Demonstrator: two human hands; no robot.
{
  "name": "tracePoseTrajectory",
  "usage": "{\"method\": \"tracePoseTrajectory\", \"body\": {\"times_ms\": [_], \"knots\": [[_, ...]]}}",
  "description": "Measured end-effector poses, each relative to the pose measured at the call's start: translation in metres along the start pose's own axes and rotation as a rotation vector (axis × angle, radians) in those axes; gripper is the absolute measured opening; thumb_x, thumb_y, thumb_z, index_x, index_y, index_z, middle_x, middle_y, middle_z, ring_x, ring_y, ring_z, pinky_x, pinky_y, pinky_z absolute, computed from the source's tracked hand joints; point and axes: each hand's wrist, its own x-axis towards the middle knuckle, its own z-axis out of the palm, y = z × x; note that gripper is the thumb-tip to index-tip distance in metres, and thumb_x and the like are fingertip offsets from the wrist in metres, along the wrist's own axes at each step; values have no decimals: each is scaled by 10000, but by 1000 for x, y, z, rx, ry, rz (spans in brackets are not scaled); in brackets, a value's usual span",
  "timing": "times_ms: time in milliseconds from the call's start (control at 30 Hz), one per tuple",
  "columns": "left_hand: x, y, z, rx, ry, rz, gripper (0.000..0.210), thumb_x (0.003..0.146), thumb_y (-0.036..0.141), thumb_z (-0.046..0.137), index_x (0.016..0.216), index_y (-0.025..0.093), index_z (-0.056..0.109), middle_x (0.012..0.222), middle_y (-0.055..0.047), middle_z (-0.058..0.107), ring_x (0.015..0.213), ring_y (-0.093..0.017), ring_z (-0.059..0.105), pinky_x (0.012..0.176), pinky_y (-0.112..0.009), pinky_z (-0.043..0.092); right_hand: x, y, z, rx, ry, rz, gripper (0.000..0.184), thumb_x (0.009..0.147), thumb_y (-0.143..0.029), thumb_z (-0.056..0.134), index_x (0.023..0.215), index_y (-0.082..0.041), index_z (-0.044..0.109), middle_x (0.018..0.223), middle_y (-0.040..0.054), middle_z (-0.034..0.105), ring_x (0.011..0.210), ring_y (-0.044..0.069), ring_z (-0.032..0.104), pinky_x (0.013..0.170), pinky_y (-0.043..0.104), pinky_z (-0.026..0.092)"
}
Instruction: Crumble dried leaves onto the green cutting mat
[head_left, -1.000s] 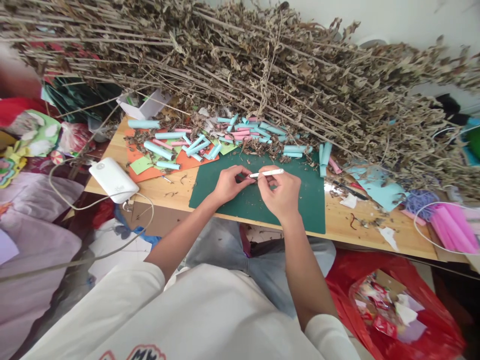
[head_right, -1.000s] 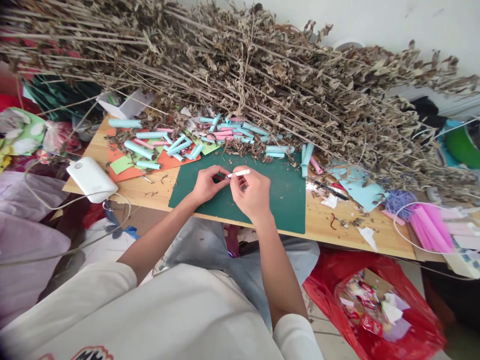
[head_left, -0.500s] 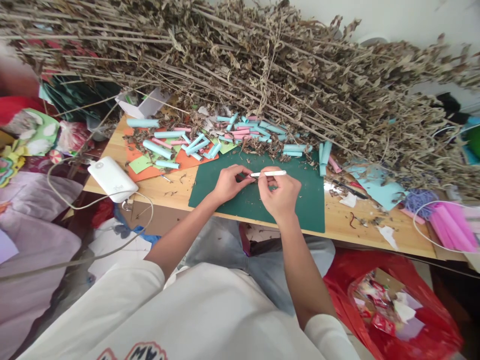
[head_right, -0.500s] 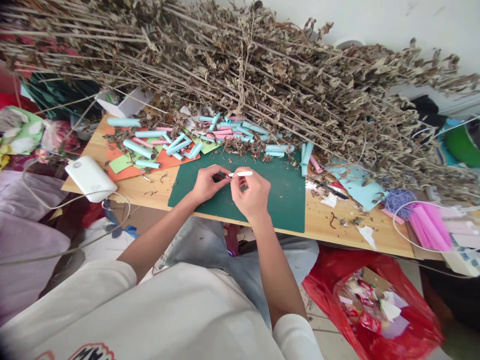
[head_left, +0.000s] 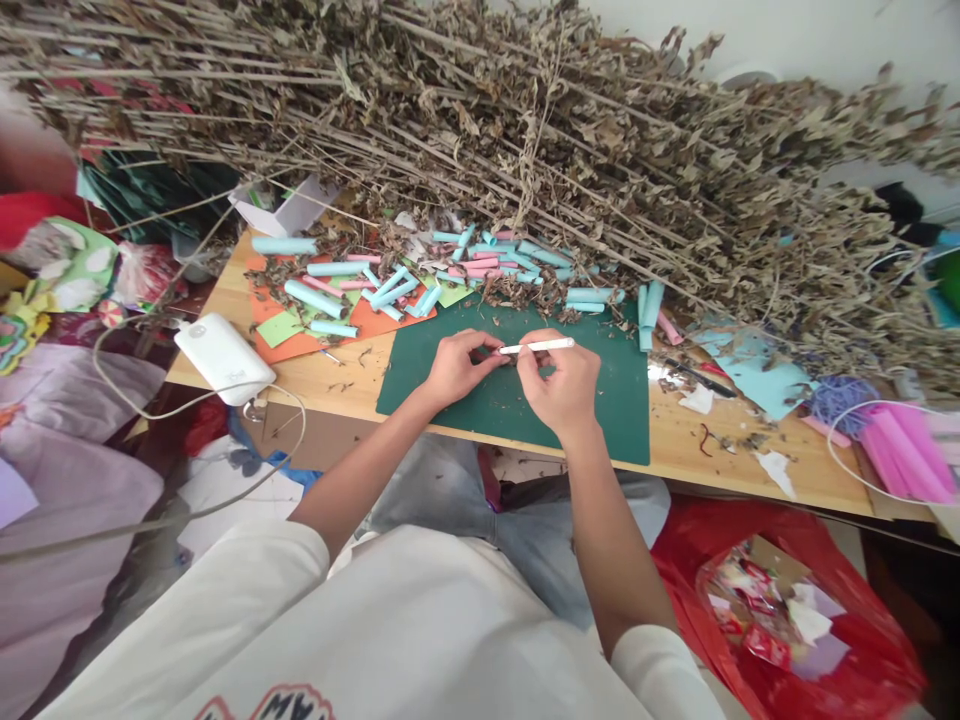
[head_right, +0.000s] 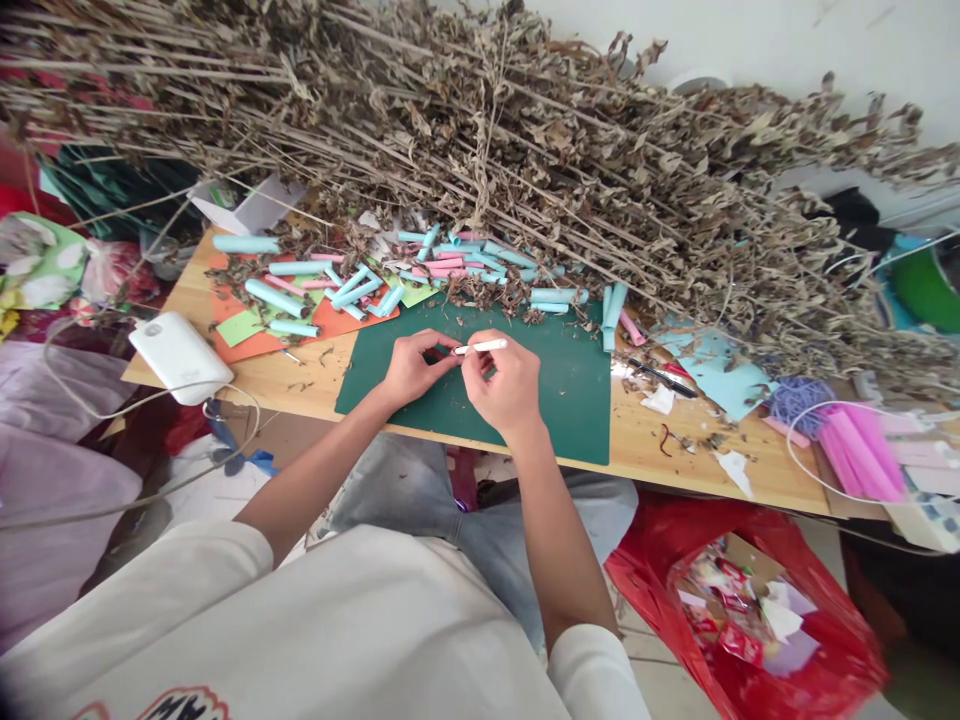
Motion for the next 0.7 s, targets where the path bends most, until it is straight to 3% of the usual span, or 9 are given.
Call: {"method": "tracePoseTrajectory", "body": {"times_ms": [200, 500, 700], "knots": [[0, -1, 0, -37, 14, -4, 119, 814, 289, 716, 874, 187, 728, 843, -36, 724, 737, -133, 650, 655, -233, 533, 6, 0, 1, 64, -56, -25, 132, 881, -257, 519, 846, -211, 637, 798, 20, 709, 570, 116, 604, 582, 228, 513], [0, -2, 1, -21, 21, -29, 178, 796, 328, 736, 895, 180, 728, 848, -39, 709, 704, -120, 649, 655, -224, 538, -15, 14, 9, 159, 177, 65, 129, 895, -293, 562, 887, -209, 659, 828, 36, 717, 609, 137, 658, 605, 257, 554], [0, -2, 1, -2, 19, -18, 170, 790, 321, 741, 871, 174, 715, 818, -31, 698, 683, -117, 637, 648, -223, 529, -12, 8, 6, 165, 168, 19, 134, 895, -298, 566, 904, -212, 668, 828, 41, 721, 622, 145, 668, 603, 263, 552]]}}
